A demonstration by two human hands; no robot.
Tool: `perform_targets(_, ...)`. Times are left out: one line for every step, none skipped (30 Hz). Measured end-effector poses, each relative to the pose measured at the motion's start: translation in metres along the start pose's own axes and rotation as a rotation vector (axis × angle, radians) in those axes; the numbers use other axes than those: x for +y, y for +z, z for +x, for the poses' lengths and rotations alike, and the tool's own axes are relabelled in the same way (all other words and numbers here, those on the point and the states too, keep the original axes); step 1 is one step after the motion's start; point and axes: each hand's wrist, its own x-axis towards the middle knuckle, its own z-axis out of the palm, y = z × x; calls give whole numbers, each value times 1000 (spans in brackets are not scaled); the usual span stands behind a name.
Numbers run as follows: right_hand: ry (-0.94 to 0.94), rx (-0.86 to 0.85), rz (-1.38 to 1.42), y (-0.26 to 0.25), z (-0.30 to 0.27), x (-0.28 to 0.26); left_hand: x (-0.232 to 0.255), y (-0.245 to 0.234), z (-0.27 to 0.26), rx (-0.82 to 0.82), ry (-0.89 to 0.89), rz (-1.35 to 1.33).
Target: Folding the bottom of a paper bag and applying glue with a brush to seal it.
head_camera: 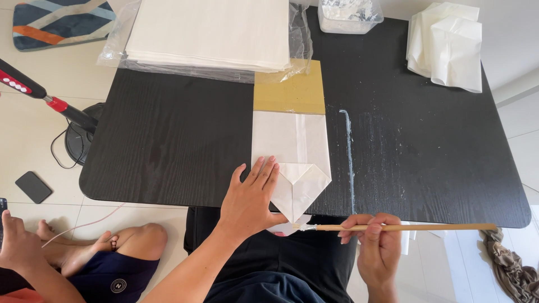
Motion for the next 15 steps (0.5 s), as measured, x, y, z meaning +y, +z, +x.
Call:
perform_targets(-7, 23, 42, -2, 0, -2, 0, -1, 0, 2, 7, 13)
perform_targets(-17, 43, 85, -4, 2, -4, -1, -1, 0, 6, 11, 27)
perform_targets(-20, 41, 85, -2, 7, -3, 0, -3, 1, 10, 9, 28)
perform_targets(-69, 48, 75, 1, 10, -3, 0, -5, 1, 32, 10, 30)
perform_targets(-117, 56, 65, 4, 13, -3, 1, -8, 1, 53, 11, 31)
perform_targets(-119, 59, 65, 11, 18, -2, 1, -5, 0, 55, 14, 32)
perform_targets(-140, 26, 79, 19, 22, -2, 1, -4, 0, 32, 15, 54)
perform_targets(-162, -8, 95, 26, 27, -1, 0, -2, -1, 10, 14, 78)
perform_targets(-165, -6, 95, 32, 28, -2, 0, -2, 0, 12, 16, 79)
perform_targets(-145, -21, 65, 37, 30, -2, 0, -1, -1, -1, 14, 72)
perform_targets(-125, -35, 35, 43, 32, -3, 0, -1, -1, -14, 12, 65)
perform_targets(-131, -41, 36, 43, 34, 0, 0, -2, 0, -8, 8, 68)
perform_targets(-116, -55, 24, 44, 36, 4, -1, -2, 1, 2, 6, 61)
perform_targets(-95, -67, 10, 45, 35, 7, 0, -2, 0, 5, 5, 50)
perform_targets(-93, -70, 10, 41, 34, 7, 1, -1, 0, 5, 1, 50)
